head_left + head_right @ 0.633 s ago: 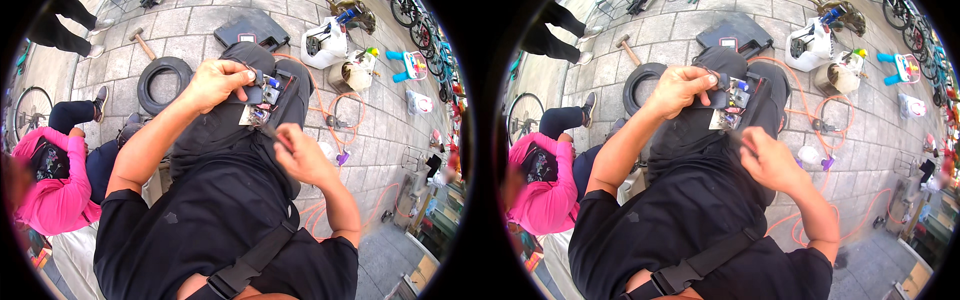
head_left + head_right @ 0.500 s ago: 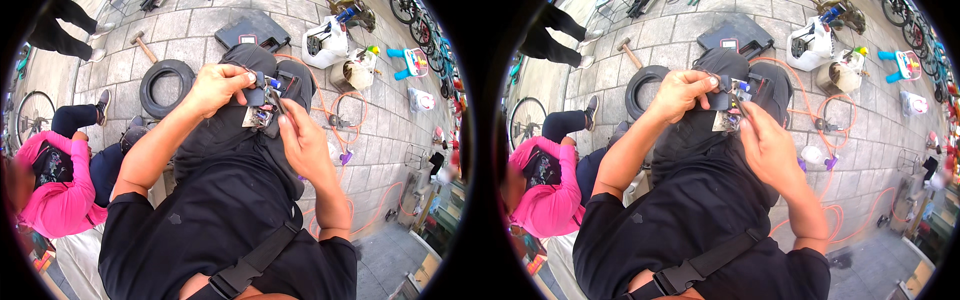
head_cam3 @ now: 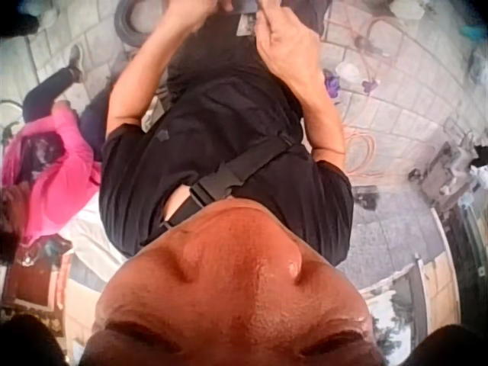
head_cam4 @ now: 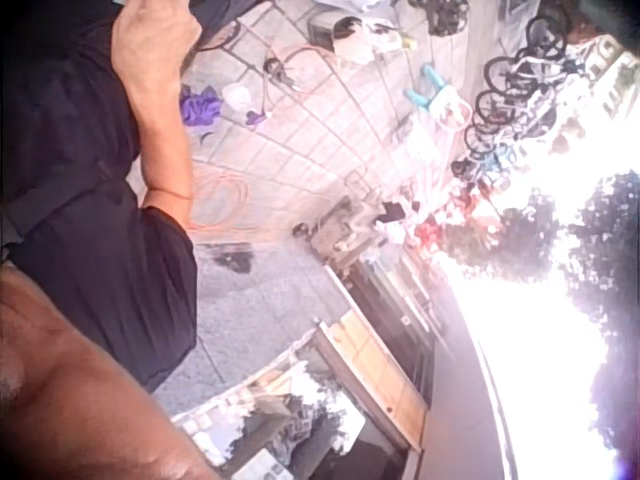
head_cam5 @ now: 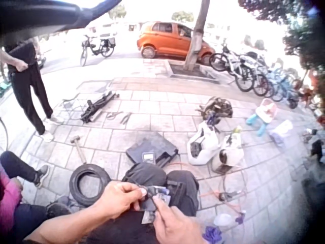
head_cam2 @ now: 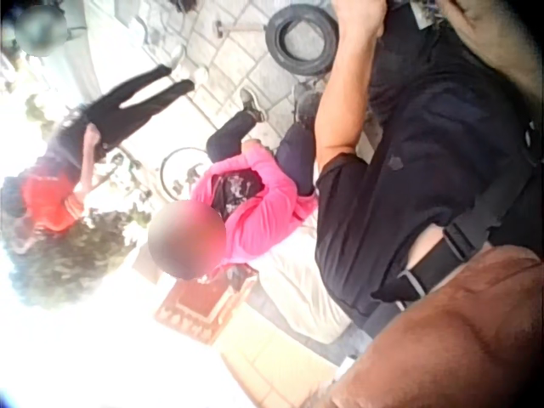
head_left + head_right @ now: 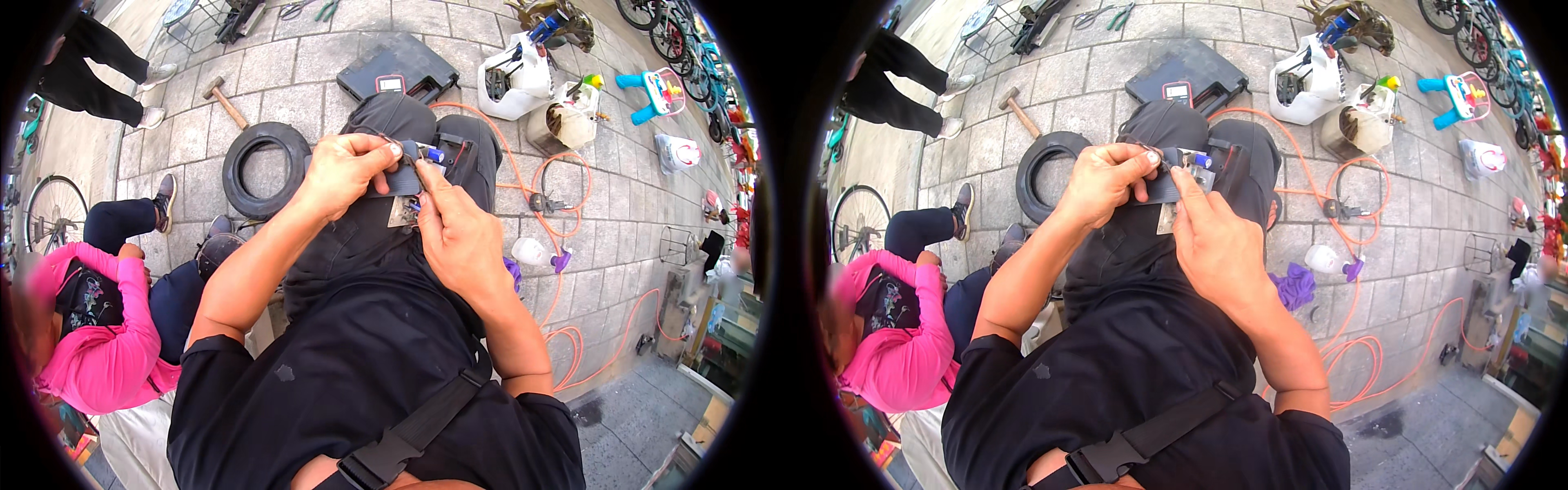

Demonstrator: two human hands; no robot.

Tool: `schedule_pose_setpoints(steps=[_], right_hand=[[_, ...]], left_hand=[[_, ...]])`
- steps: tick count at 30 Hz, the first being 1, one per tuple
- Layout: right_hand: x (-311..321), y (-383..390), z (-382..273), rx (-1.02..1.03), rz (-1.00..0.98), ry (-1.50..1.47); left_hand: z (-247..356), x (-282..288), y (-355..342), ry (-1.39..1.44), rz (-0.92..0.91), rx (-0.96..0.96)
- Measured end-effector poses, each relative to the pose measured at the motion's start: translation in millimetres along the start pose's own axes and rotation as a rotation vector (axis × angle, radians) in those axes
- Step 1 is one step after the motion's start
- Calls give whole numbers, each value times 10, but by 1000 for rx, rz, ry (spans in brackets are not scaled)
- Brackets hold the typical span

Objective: The person works on a small electronic device held on their lap, using a screwdriver to adjust components and a multimeter to test connections. They repeatedly insert and remove a small black rectangular object while manipulating wires and screws.

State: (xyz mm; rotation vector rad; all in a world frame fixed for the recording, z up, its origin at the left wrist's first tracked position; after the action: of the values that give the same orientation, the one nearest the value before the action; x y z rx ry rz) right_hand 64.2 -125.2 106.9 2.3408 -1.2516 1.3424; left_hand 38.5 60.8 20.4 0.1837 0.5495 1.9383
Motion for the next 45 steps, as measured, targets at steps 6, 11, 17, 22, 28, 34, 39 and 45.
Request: schedule_pose_setpoints(steps=[6, 11, 17, 22, 28, 34, 39, 45], right_hand=[[-8, -33, 14, -51, -38, 1], [-8, -36, 14, -61, -33, -29], [-18, -37, 39, -29, -28, -17], [-7, -36, 7, -39, -56, 139], [6, -72, 91, -12, -88, 137], [-35, -74, 228, 39, -49, -49], [-41, -90, 249, 31, -78, -39], [16, -111, 183, 107, -180, 137]], left_hand=[[-21, 13, -12, 11, 18, -7], [-2, 3, -13, 23, 2, 3], [-29, 10, -34, 18, 8, 32], [2, 11, -42, 1, -3, 56], [-36, 29, -73, -16, -43, 88], [-47, 12, -84, -27, -26, 42], [-38, -9, -63, -33, -32, 19], [-38, -29, -56, -83, -30, 1]])
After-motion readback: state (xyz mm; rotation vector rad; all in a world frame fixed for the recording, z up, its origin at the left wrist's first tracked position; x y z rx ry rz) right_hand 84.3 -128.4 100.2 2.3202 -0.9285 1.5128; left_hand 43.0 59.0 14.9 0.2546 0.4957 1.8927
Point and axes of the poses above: each hand's wrist, its own y-axis away from the middle knuckle, its own x-axis out of the back of the hand, z = x × y, the point moved 8 cm from there along -y, towards the middle knuckle, and after that the axes turned 3 degrees about z, right-handed, at the moved point
